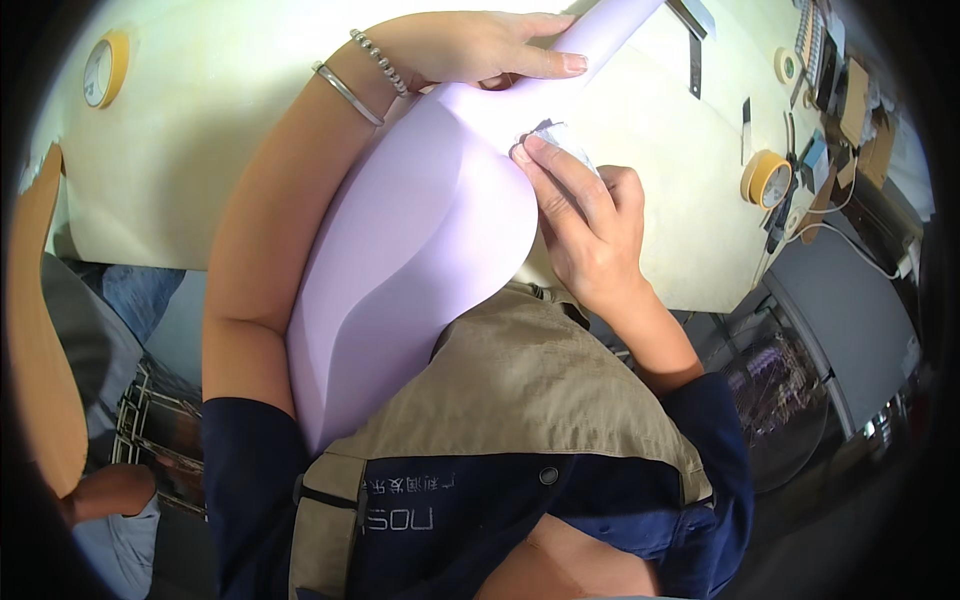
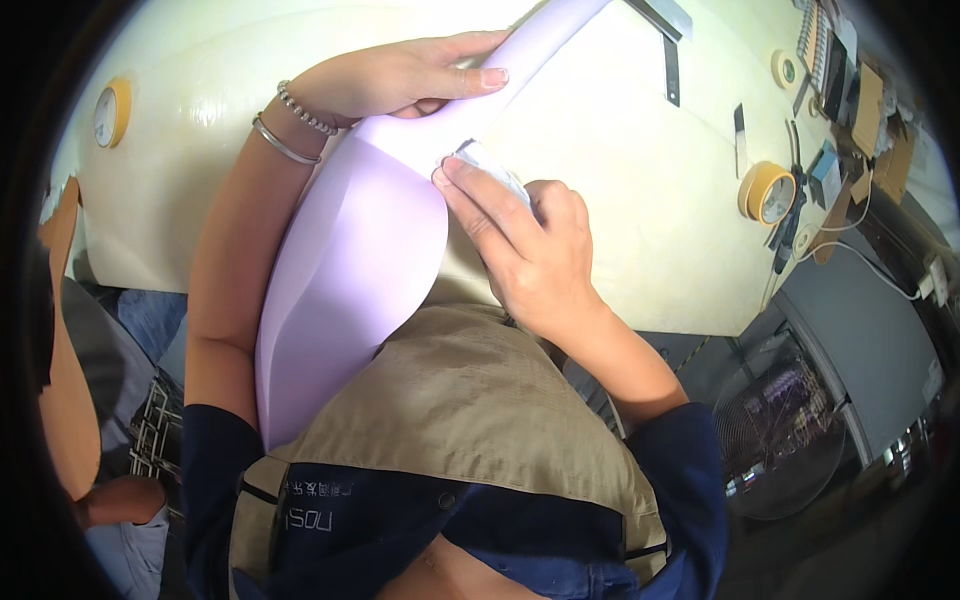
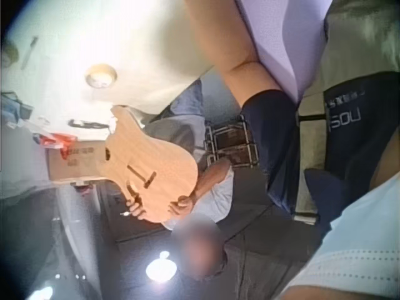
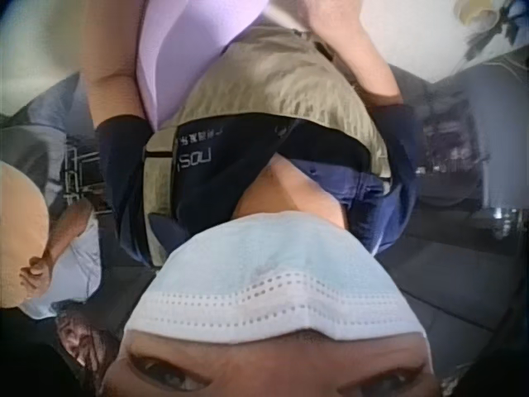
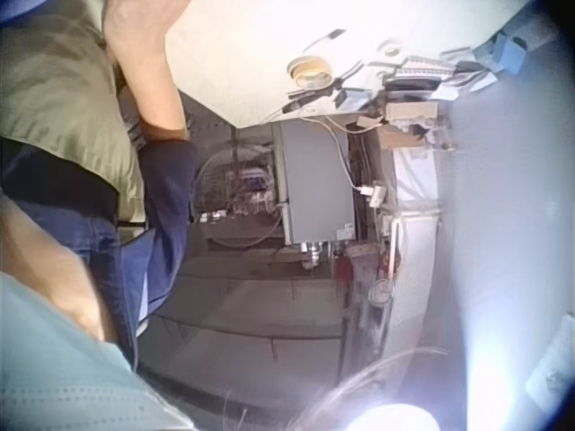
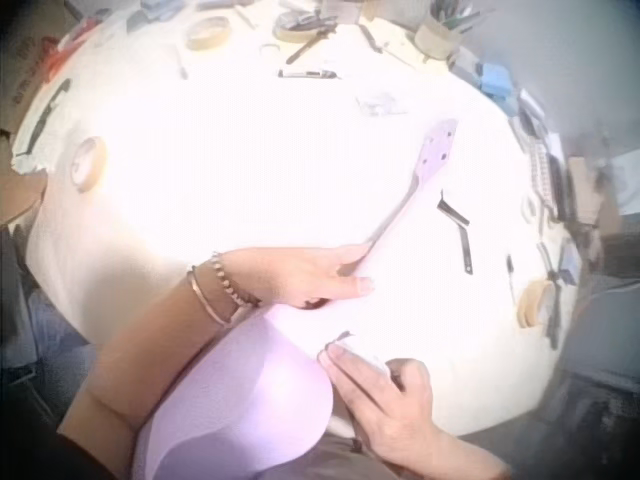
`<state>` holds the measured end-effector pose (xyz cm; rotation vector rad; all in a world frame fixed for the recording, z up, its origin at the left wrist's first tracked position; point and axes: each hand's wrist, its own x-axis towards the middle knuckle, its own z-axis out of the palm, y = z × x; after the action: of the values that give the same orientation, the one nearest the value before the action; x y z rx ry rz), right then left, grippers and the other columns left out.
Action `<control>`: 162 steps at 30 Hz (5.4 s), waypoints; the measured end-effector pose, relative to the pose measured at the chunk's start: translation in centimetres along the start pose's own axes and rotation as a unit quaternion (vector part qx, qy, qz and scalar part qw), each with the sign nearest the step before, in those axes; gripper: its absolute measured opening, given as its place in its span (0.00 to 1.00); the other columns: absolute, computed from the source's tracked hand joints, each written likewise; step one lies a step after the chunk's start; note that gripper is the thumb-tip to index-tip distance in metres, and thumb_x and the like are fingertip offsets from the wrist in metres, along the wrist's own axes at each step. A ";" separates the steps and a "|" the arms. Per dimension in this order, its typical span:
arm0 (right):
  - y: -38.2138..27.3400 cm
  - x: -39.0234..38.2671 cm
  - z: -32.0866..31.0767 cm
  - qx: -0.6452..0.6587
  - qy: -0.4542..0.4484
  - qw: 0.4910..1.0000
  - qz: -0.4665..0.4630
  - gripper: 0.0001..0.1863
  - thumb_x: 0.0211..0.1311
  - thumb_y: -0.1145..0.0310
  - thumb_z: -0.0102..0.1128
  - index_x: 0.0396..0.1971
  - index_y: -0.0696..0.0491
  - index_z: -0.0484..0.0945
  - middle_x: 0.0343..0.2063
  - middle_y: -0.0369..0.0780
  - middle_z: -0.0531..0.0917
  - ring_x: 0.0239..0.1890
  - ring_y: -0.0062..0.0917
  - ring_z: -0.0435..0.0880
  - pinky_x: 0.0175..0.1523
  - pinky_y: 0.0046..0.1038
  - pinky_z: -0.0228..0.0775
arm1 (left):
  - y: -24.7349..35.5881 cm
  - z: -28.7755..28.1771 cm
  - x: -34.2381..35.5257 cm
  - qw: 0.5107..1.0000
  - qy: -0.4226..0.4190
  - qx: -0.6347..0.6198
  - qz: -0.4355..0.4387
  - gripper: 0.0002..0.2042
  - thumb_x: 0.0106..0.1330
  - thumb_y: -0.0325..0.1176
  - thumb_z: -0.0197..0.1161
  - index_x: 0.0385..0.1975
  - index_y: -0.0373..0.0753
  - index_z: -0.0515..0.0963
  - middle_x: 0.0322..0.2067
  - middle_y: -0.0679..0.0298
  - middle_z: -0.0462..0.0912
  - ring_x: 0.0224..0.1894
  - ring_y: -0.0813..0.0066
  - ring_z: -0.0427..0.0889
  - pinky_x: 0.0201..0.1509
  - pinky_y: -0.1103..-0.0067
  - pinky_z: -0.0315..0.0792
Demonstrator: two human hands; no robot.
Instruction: The person sands the surface of a light purple guitar body using a sanding block. They work around the soundhole and along the edges, then flip the guitar to sand the back and neck area. The person holds the guitar with one hand while sanding with the other.
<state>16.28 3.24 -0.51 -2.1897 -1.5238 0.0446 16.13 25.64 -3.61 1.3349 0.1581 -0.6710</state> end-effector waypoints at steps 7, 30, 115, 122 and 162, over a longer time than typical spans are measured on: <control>0.2 -0.1 -0.6 0.018 -0.026 0.999 -0.001 0.25 0.47 0.72 0.60 0.51 0.48 0.82 0.54 0.26 0.80 0.30 0.25 0.63 0.36 0.23 0.60 | -0.7 -0.3 0.2 1.000 -0.002 -0.019 0.002 0.34 0.72 0.54 0.55 0.72 0.42 0.57 0.21 0.79 0.64 0.20 0.92 0.58 0.20 0.90 0.52; 0.2 1.1 -1.3 0.000 -0.071 0.997 -0.016 0.28 0.45 0.76 0.65 0.52 0.49 0.82 0.54 0.32 0.81 0.31 0.25 0.66 0.39 0.22 0.61 | -1.6 -0.3 0.2 0.996 0.004 -0.080 -0.024 0.35 0.72 0.54 0.54 0.72 0.40 0.56 0.24 0.79 0.67 0.21 0.93 0.58 0.20 0.92 0.53; 18.1 2.7 0.4 -0.114 0.136 0.959 0.223 0.31 0.54 0.69 0.65 0.61 0.40 0.72 0.63 0.38 0.70 0.68 0.34 0.64 0.72 0.56 0.34 | 2.5 -1.3 -1.5 0.985 -0.085 0.146 -0.038 0.58 0.51 0.38 0.75 0.72 0.27 0.36 0.28 0.52 0.81 0.29 0.68 0.79 0.36 0.77 0.74; 21.1 5.2 -0.6 -0.174 0.220 0.943 0.180 0.10 0.62 0.68 0.62 0.42 0.52 0.82 0.33 0.39 0.85 0.43 0.29 0.83 0.62 0.42 0.65 | 2.0 -2.1 -1.4 0.978 -0.130 0.161 0.017 0.59 0.52 0.30 0.75 0.74 0.37 0.30 0.42 0.47 0.83 0.36 0.68 0.85 0.41 0.76 0.78; 1.0 -2.3 -1.1 0.392 0.191 0.837 0.331 0.17 0.58 0.76 0.69 0.49 0.54 0.81 0.46 0.39 0.72 0.47 0.21 0.76 0.51 0.23 0.72 | 2.1 -0.9 -1.8 0.966 -0.038 0.238 0.096 0.60 0.40 0.27 0.77 0.75 0.51 0.43 0.47 0.50 0.77 0.28 0.70 0.81 0.36 0.76 0.77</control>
<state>16.54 0.54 -0.49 -1.7614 -0.3450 0.3620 16.04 27.33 -1.19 1.7536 -0.2080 -0.6139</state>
